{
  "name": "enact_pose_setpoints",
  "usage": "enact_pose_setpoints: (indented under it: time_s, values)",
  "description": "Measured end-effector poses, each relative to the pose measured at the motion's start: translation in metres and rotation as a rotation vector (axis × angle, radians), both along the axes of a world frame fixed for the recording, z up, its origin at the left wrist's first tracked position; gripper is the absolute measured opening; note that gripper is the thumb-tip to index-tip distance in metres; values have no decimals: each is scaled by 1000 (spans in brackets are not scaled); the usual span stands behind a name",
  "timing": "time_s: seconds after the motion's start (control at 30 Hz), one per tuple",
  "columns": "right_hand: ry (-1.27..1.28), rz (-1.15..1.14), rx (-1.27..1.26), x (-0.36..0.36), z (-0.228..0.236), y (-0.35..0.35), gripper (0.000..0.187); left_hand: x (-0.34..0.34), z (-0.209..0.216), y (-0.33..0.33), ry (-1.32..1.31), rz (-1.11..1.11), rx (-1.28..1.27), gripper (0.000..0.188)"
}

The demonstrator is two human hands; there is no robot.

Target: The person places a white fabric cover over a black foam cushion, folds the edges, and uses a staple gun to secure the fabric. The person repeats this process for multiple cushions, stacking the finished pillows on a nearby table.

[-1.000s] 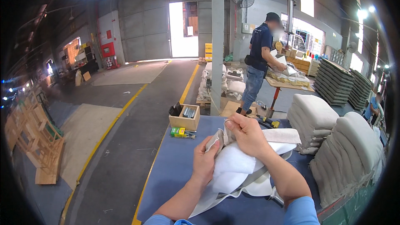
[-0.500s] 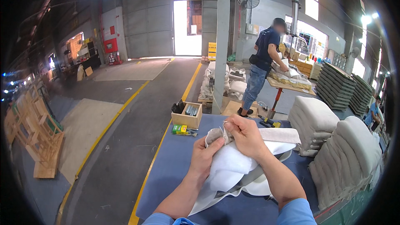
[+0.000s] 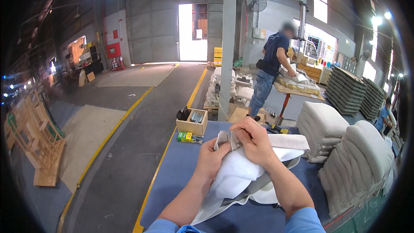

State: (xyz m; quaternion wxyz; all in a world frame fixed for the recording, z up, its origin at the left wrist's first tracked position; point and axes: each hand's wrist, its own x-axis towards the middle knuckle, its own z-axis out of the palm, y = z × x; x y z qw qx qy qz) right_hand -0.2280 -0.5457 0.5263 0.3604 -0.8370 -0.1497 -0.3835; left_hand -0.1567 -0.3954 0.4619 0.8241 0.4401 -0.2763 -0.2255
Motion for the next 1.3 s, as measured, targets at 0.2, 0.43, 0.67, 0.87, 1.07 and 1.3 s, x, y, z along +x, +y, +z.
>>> enact_pose_setpoints:
  time_s: [0.2,0.43,0.67,0.87,1.07,1.3]
  values:
    - [-54,56,-216,-8,-3,-9,32,8,1,-2,50,-138,-35,17]
    - [-47,-132,-470,-11,8,-1,22,11,1,-4,45,-148,-30,18]
    - [-44,-95,-433,-10,8,-5,20,5,5,-10,44,-54,-21,19]
    - [-81,3,-368,-11,7,-12,20,1,4,-17,-27,-8,-41,17]
    - [-35,25,-236,-17,3,-22,11,-4,4,-22,-132,118,52,13]
    - [-3,-40,-50,-21,-2,-20,18,-21,4,-20,-614,541,80,7]
